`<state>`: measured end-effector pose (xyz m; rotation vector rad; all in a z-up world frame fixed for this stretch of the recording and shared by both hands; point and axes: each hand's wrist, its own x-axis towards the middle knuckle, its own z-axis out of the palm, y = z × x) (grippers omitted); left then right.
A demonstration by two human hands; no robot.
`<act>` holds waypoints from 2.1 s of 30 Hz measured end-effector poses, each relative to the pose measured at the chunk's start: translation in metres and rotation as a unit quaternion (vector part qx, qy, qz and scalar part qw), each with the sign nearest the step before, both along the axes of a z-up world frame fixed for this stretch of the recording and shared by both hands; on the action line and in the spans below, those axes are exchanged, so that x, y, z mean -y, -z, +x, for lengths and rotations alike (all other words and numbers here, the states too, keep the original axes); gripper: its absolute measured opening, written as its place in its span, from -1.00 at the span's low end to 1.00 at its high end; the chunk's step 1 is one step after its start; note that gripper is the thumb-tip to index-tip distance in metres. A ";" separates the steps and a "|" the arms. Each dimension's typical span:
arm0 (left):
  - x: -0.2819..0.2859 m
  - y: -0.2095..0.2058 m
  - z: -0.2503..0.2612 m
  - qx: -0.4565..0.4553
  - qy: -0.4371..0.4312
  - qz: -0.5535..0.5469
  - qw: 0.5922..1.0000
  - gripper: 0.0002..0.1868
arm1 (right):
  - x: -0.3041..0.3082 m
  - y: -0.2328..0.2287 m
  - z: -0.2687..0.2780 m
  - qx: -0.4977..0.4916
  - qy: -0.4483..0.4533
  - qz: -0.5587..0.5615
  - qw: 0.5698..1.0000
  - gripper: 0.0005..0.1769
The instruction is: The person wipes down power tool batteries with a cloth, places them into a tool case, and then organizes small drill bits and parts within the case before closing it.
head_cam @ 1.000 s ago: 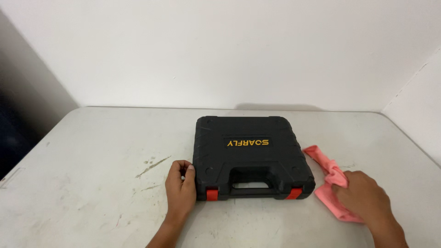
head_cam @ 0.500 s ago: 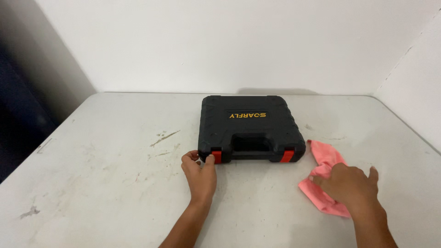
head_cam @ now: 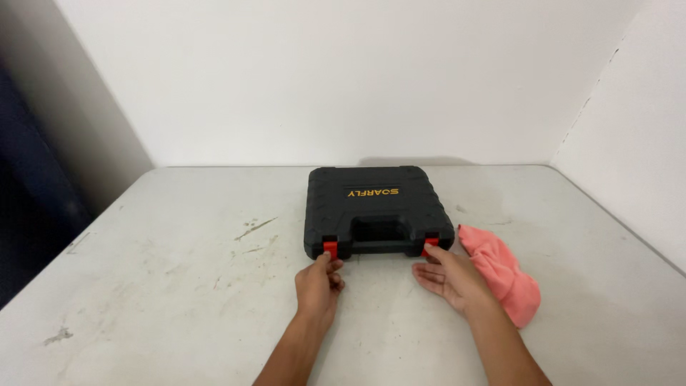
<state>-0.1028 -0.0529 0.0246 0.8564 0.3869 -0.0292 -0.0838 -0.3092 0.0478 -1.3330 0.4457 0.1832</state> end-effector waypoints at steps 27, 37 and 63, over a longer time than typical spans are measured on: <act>0.036 0.000 0.012 -0.059 -0.054 -0.016 0.997 -0.69 | -0.012 0.024 0.010 0.022 0.039 0.018 0.999 -0.52; 0.033 -0.005 0.009 -0.055 -0.043 -0.019 0.997 -0.69 | -0.024 -0.003 -0.011 0.060 0.081 -0.118 0.988 -0.49; 0.035 -0.011 -0.004 -0.063 -0.043 -0.004 0.997 -0.71 | -0.030 -0.007 -0.015 0.151 0.112 -0.154 0.970 -0.55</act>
